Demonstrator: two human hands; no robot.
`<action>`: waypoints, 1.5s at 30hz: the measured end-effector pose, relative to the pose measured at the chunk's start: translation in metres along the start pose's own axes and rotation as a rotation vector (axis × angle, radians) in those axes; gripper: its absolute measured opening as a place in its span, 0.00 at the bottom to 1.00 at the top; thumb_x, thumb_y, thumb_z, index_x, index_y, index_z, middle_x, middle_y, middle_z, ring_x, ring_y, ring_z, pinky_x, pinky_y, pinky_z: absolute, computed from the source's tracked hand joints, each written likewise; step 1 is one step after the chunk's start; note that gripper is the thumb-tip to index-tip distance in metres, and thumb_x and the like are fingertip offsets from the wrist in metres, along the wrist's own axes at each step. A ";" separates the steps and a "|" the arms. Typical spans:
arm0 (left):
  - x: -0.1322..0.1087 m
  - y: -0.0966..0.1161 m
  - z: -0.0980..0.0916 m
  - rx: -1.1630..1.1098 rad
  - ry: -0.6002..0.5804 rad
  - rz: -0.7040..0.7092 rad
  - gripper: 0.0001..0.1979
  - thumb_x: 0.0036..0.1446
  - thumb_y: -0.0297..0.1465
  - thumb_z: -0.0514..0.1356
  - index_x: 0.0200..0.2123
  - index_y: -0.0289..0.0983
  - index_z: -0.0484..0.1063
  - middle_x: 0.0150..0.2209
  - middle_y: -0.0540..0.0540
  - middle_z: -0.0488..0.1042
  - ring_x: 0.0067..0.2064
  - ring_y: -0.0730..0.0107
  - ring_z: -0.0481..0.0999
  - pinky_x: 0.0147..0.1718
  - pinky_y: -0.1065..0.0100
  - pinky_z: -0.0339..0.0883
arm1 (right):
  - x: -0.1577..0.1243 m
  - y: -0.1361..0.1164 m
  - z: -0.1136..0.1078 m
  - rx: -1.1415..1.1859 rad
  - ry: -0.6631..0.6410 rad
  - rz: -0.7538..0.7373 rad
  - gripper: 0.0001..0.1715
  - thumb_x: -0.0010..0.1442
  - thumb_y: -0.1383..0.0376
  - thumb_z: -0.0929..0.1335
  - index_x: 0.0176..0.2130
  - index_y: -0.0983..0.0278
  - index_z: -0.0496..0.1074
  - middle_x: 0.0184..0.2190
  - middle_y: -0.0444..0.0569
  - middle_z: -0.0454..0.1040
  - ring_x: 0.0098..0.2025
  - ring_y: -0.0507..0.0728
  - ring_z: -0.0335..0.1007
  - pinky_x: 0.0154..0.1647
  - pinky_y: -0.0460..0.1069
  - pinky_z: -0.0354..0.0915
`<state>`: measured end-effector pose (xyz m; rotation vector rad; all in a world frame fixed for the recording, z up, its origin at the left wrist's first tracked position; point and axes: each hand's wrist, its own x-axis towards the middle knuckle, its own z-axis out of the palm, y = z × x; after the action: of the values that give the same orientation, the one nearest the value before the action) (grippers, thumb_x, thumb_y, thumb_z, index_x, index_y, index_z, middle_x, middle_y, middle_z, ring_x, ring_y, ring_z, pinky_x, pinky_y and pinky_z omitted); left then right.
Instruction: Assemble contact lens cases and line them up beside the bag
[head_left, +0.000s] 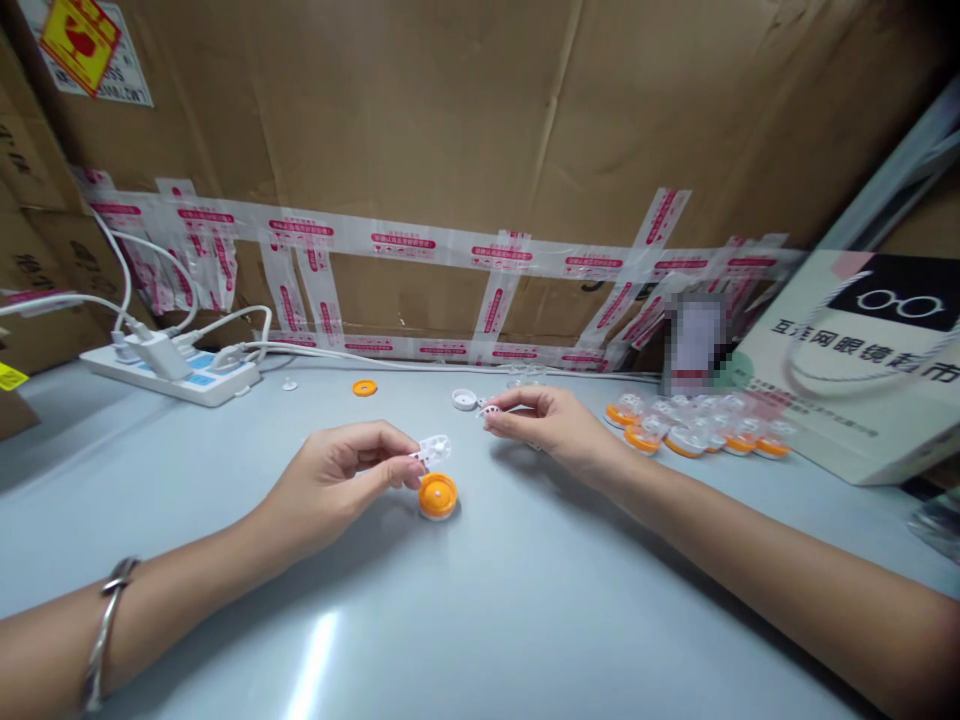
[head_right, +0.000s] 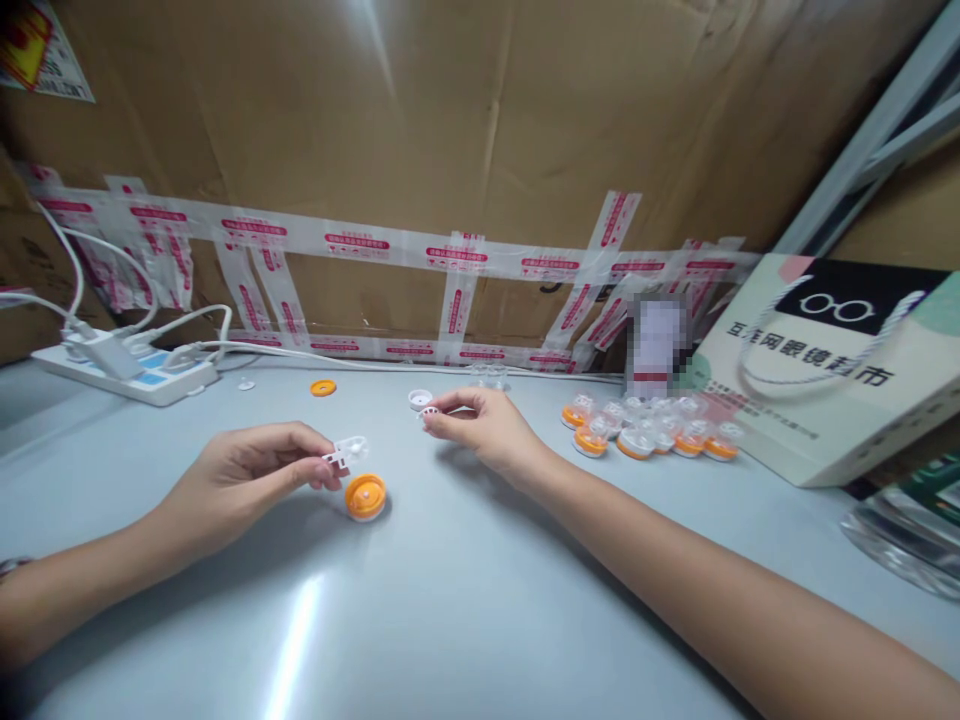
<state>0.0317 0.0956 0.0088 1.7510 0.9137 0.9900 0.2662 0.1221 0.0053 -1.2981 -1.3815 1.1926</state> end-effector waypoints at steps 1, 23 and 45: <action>0.000 0.000 0.000 -0.001 0.006 -0.004 0.03 0.50 0.30 0.63 0.27 0.39 0.77 0.26 0.54 0.79 0.29 0.79 0.78 0.31 0.83 0.70 | -0.003 -0.002 0.003 0.095 -0.010 0.009 0.10 0.44 0.64 0.76 0.29 0.65 0.75 0.26 0.45 0.77 0.30 0.50 0.74 0.41 0.49 0.69; -0.009 -0.002 0.010 0.057 -0.053 -0.023 0.07 0.55 0.34 0.61 0.31 0.38 0.77 0.30 0.51 0.81 0.33 0.73 0.79 0.35 0.76 0.71 | -0.043 -0.005 0.049 0.327 -0.105 -0.131 0.08 0.42 0.63 0.77 0.27 0.60 0.79 0.26 0.42 0.78 0.31 0.51 0.72 0.37 0.48 0.67; -0.009 0.006 0.013 0.176 -0.033 -0.036 0.08 0.52 0.34 0.61 0.27 0.38 0.77 0.27 0.49 0.81 0.31 0.70 0.79 0.32 0.73 0.72 | -0.049 -0.004 0.055 0.437 -0.105 -0.046 0.25 0.39 0.62 0.78 0.35 0.61 0.66 0.26 0.39 0.73 0.31 0.48 0.71 0.34 0.45 0.66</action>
<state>0.0406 0.0814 0.0083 1.8837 1.0342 0.8772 0.2151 0.0691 0.0013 -0.9027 -1.1313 1.4497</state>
